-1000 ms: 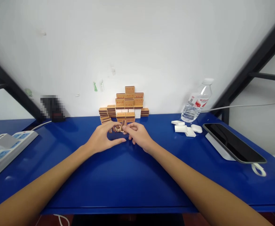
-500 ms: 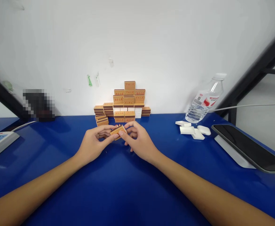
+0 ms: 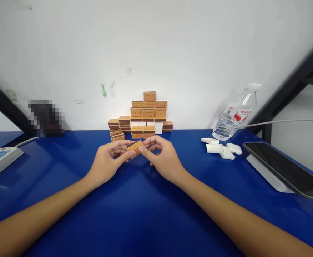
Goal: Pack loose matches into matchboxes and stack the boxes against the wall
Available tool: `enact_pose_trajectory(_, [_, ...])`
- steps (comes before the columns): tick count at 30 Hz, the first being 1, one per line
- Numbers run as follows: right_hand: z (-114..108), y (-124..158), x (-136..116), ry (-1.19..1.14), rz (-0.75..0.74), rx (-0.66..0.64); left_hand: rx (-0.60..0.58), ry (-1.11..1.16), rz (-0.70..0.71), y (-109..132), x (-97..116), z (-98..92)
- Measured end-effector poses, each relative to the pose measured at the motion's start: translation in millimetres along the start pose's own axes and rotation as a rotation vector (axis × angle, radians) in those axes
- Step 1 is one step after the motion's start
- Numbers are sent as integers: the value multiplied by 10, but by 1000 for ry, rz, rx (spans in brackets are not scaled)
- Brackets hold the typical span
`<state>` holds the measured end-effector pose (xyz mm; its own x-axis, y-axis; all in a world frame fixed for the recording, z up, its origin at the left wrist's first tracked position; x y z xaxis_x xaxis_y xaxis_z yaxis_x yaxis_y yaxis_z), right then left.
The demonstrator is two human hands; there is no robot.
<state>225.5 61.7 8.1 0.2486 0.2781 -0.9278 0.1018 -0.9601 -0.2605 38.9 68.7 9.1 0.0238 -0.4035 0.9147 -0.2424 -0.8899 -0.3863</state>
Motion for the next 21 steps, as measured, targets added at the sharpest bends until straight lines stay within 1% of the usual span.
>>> enact_pose_trajectory(5, [12,-23,58,-124,30,-4,-9,-17,56,14,49,13])
enact_pose_trajectory(8, [17,-15,72,-154,48,0,2,-59,91,8,48,-6])
enact_pose_trajectory(11, [22,4,62,-156,67,-5,36,-88,109,-11,29,-46])
enact_pose_trajectory(17, [-53,-10,37,-251,110,55,155,-121,119,-42,32,-152])
enact_pose_trajectory(21, [-69,-33,53,-208,107,60,164,-138,136,-37,55,-157])
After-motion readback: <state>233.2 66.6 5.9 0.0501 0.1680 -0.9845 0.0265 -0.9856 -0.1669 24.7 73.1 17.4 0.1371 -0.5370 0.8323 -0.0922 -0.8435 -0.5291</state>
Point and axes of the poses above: each hand's wrist, its own y-axis away from the middle knuckle, its own z-axis out of the palm, x = y × z, the point moved 6 cm from there along -y, towards the middle knuckle, and after that the axes turned 7 degrees about y, right-handed, at the moved point
